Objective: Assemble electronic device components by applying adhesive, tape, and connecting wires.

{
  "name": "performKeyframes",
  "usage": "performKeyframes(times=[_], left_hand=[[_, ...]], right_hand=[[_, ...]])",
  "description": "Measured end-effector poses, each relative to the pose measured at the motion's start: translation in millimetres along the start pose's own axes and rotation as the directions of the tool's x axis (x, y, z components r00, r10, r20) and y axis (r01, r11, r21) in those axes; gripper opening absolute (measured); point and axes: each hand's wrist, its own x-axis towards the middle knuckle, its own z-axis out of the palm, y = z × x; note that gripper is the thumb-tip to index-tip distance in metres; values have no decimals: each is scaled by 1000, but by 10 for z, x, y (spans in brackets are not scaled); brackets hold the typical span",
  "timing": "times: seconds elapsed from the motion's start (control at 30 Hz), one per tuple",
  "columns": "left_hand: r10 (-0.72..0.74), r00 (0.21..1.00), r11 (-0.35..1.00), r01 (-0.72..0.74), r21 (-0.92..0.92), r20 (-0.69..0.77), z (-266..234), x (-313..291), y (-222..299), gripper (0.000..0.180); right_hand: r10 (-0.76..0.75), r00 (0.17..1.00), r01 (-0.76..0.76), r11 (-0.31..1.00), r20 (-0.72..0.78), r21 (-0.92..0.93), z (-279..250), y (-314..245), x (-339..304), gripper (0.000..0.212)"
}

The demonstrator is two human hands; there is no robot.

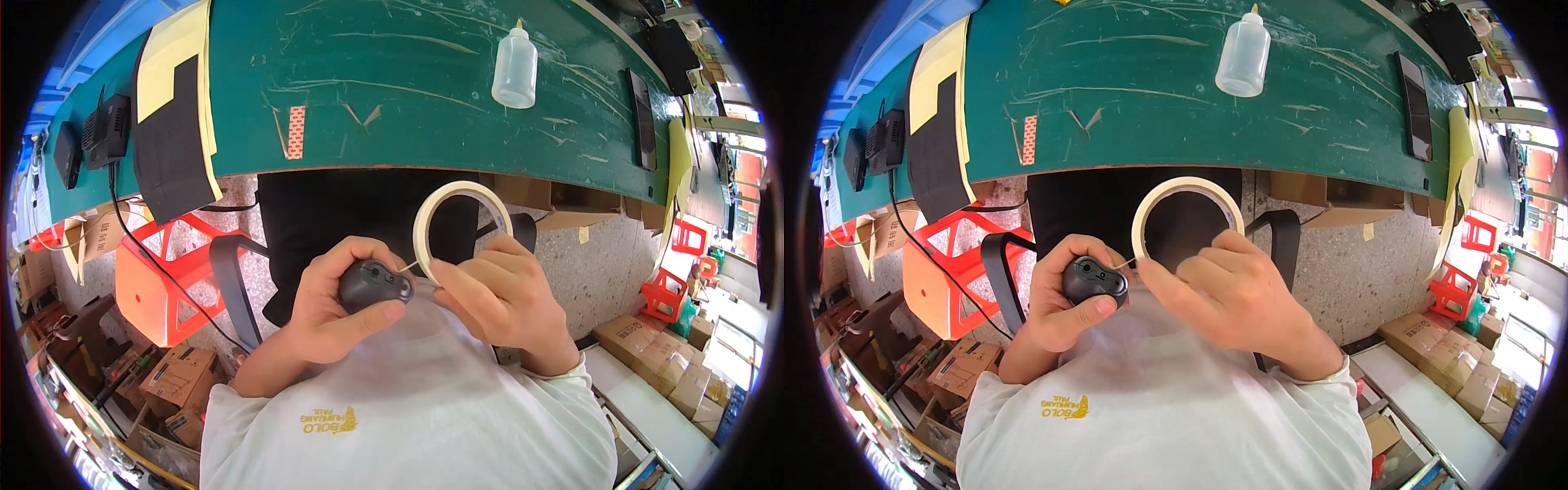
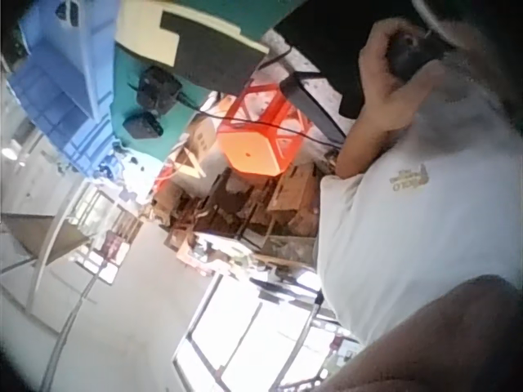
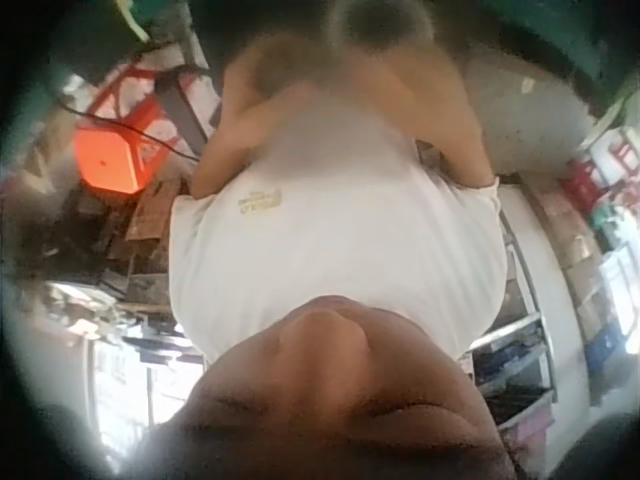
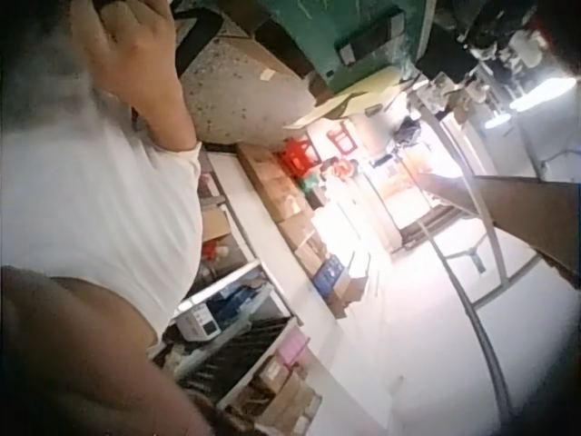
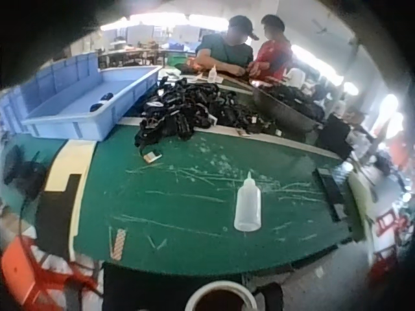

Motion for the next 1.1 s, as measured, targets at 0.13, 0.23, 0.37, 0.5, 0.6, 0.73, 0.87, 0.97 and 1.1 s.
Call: performKeyframes(times=[0.13,0.23,0.37,0.5,0.6,0.73,0.87,0.97,1.1], left_hand=[[60,998,995,-59,77,-10,39,-37,3,31],[144,988,974,-152,167,55,25,-16,0,32],[210,962,942,-247,228,172,29,-45,-17,32],[244,942,922,-299,247,230,50,-43,-3,32],[158,981,980,-170,104,115,24,-60,-24,32],[80,997,996,-81,47,6,-3,-84,-45,32],[66,984,995,-78,-68,-167,35,-27,-203,36],[56,954,998,-60,-7,-295,26,11,-291,53],[199,934,978,-167,128,-298,9,14,-428,53]], right_hand=[[121,986,-122,993,112,3,35,-58,55,47],[230,972,-234,968,53,94,51,-106,45,50],[315,949,-315,941,16,127,55,-72,33,52],[232,971,-238,962,53,133,56,2,14,37],[213,977,-211,960,5,184,55,-1,47,25],[241,971,-234,940,3,248,42,-50,68,16],[299,952,-284,945,-72,163,33,25,45,13],[381,924,-360,886,-18,292,15,-85,94,10],[371,928,-366,888,38,279,140,-195,193,10]])
